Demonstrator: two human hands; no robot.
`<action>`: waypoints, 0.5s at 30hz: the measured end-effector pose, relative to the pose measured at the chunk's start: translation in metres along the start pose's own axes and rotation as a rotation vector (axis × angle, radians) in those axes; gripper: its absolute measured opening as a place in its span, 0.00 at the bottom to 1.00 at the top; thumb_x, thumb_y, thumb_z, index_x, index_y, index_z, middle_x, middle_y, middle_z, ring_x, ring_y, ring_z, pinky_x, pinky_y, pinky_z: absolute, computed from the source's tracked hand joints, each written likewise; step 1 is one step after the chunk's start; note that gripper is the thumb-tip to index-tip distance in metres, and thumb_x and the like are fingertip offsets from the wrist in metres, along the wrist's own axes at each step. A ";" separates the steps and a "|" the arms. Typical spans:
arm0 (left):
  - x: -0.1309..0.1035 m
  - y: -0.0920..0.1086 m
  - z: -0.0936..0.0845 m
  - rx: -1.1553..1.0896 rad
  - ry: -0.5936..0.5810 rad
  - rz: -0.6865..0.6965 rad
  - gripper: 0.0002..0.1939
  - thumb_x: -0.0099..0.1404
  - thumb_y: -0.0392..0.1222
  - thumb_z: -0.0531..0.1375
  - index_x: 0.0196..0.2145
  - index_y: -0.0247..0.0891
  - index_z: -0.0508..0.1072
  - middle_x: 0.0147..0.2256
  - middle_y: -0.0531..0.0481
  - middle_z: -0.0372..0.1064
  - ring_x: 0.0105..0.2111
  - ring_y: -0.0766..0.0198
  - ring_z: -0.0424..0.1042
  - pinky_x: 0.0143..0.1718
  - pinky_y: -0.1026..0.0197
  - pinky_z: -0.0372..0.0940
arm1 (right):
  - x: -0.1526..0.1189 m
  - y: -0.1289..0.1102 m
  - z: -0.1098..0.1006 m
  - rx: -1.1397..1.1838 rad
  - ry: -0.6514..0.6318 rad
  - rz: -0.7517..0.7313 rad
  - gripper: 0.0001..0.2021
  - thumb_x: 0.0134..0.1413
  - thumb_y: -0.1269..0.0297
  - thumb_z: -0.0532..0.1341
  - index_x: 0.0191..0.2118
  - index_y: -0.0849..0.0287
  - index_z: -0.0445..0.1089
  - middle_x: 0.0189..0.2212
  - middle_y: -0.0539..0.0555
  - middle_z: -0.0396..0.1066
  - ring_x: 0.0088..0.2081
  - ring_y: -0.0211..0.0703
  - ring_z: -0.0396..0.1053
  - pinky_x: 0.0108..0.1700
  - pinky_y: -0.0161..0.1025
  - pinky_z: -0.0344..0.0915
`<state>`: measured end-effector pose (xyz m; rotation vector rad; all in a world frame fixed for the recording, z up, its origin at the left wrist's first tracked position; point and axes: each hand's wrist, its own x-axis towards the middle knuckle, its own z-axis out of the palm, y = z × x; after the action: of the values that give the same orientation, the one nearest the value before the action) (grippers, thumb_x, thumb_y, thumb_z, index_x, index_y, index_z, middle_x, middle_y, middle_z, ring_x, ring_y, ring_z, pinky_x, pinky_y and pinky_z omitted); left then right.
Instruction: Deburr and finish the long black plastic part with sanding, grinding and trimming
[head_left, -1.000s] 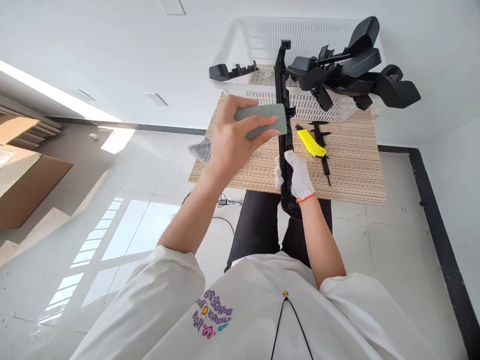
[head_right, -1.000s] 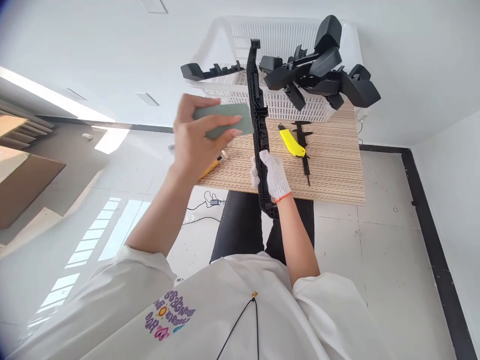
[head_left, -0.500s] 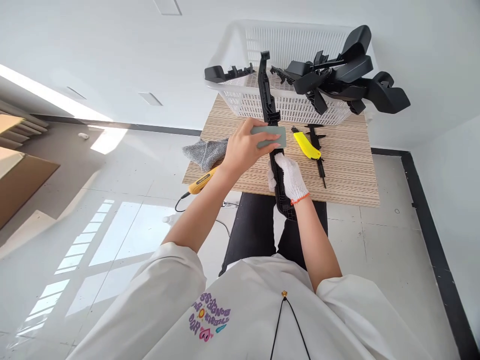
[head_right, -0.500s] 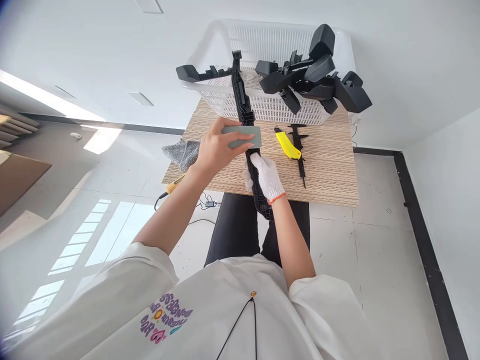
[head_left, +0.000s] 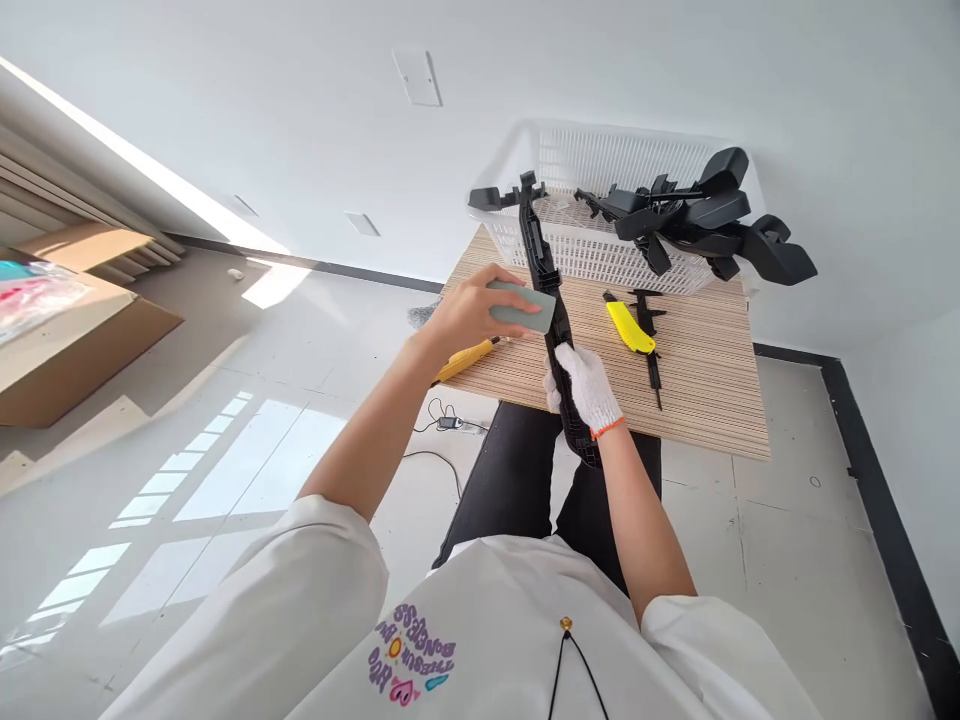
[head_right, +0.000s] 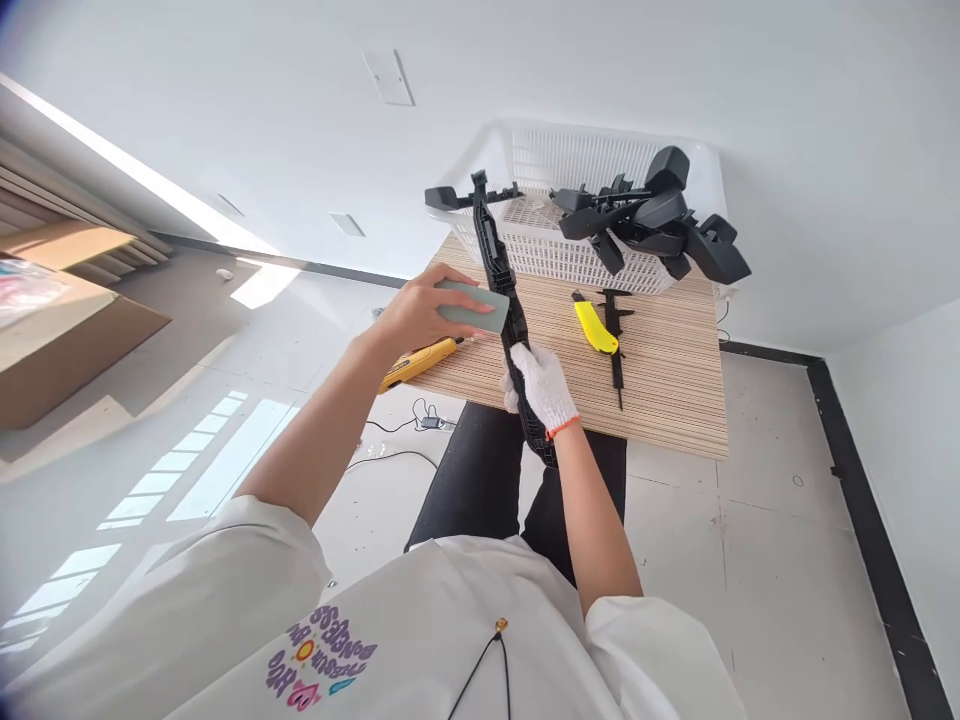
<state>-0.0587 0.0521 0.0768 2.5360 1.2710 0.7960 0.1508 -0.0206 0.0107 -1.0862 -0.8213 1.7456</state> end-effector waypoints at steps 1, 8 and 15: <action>0.001 -0.002 -0.005 0.009 -0.005 0.007 0.14 0.61 0.53 0.69 0.43 0.49 0.82 0.53 0.45 0.72 0.47 0.54 0.75 0.46 0.52 0.73 | 0.000 0.000 -0.001 -0.005 -0.007 -0.001 0.20 0.54 0.43 0.65 0.32 0.56 0.68 0.17 0.49 0.68 0.14 0.36 0.61 0.14 0.34 0.59; 0.015 -0.008 -0.051 0.051 0.251 -0.012 0.32 0.60 0.60 0.69 0.59 0.50 0.73 0.51 0.45 0.71 0.49 0.53 0.72 0.51 0.48 0.71 | -0.005 -0.001 -0.012 0.086 -0.004 -0.026 0.21 0.54 0.41 0.64 0.32 0.57 0.69 0.18 0.49 0.67 0.15 0.35 0.60 0.15 0.33 0.59; 0.044 0.024 -0.058 -0.270 0.401 -0.187 0.29 0.71 0.70 0.49 0.45 0.43 0.73 0.34 0.46 0.72 0.42 0.53 0.76 0.36 0.54 0.70 | -0.005 0.002 -0.013 0.090 -0.043 -0.043 0.20 0.55 0.43 0.65 0.32 0.58 0.68 0.19 0.48 0.67 0.16 0.34 0.60 0.16 0.33 0.60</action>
<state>-0.0527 0.0680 0.1518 2.0760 1.3742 1.3749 0.1631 -0.0252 0.0050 -0.9680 -0.7797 1.7576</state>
